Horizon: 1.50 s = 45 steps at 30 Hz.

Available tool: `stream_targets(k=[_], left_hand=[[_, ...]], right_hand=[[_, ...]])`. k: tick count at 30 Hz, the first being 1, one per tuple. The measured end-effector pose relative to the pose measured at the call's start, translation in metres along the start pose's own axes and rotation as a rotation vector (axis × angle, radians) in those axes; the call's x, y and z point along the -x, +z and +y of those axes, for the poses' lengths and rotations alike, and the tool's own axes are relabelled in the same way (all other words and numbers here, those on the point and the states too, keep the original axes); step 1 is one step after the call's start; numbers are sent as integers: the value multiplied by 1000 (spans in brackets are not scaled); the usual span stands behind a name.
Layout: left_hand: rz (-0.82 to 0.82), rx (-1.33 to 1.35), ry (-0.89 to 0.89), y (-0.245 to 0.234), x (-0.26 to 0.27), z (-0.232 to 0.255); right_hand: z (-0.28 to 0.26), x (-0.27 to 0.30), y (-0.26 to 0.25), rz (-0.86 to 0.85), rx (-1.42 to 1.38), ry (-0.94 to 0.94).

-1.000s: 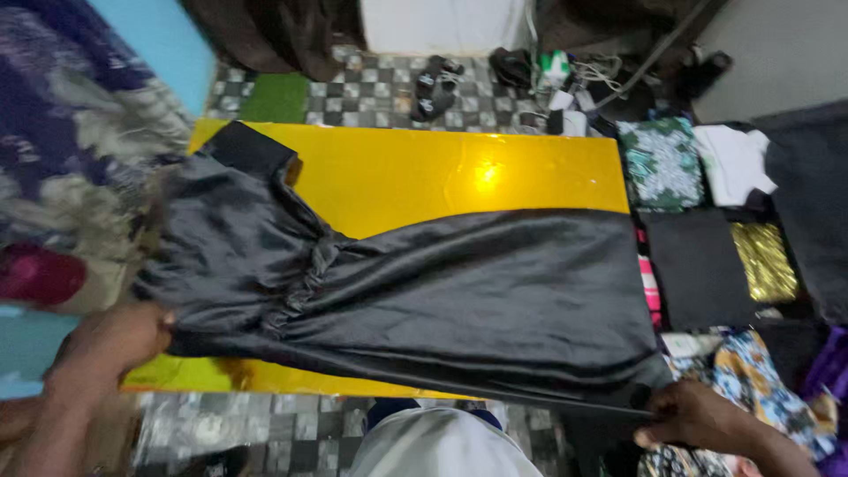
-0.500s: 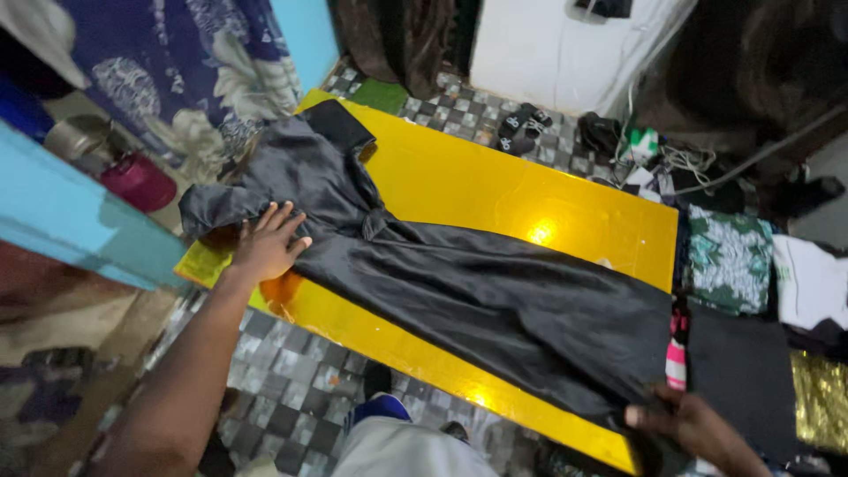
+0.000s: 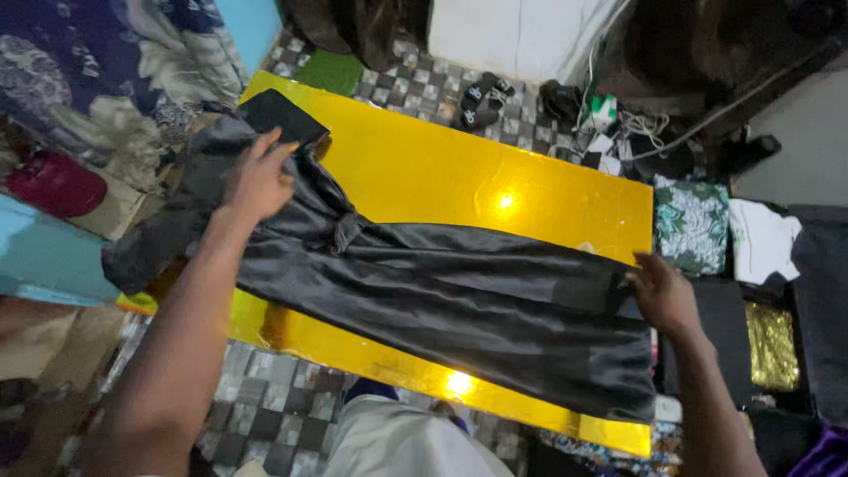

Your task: The person folds a striped pink and black top, a gold sequined garment, a black shirt, and a pair of black pants on a yellow table. Each item is smoothed out, folded into a compact shape, and then placed on a nearby pile of clothes.

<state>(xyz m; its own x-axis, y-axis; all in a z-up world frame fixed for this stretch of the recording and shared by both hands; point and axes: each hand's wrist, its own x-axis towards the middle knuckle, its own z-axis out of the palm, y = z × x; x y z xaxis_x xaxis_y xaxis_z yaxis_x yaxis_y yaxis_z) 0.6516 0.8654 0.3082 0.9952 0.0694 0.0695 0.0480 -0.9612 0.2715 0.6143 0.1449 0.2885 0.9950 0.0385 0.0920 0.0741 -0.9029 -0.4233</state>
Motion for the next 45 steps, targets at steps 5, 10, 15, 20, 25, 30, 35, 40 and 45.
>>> stream_targets(k=[5, 10, 15, 20, 25, 30, 35, 40, 45], left_hand=[[-114, 98, 307, 3, -64, -11], [96, 196, 169, -2, -90, -39], [445, 397, 189, 20, -62, -55], [167, 326, 59, 32, -36, -72], [135, 510, -150, 18, -63, -73], [-54, 61, -91, 55, -98, -79], [329, 1070, -450, 90, -82, -148], [379, 1600, -678, 117, -47, -197], [438, 1306, -771, 114, -33, -176]], right_hand=[[-36, -41, 36, 96, 451, -250], [-63, -60, 12, -238, 644, 119], [-75, -20, 18, 460, 419, 59], [-69, 42, 71, 381, 512, 34], [-39, 28, 68, 309, 199, 461], [-58, -23, 26, 296, -99, 1071], [-32, -30, 13, 285, -384, 1155], [40, 19, 53, 596, -1406, 1038], [52, 41, 60, 729, -1790, 910]])
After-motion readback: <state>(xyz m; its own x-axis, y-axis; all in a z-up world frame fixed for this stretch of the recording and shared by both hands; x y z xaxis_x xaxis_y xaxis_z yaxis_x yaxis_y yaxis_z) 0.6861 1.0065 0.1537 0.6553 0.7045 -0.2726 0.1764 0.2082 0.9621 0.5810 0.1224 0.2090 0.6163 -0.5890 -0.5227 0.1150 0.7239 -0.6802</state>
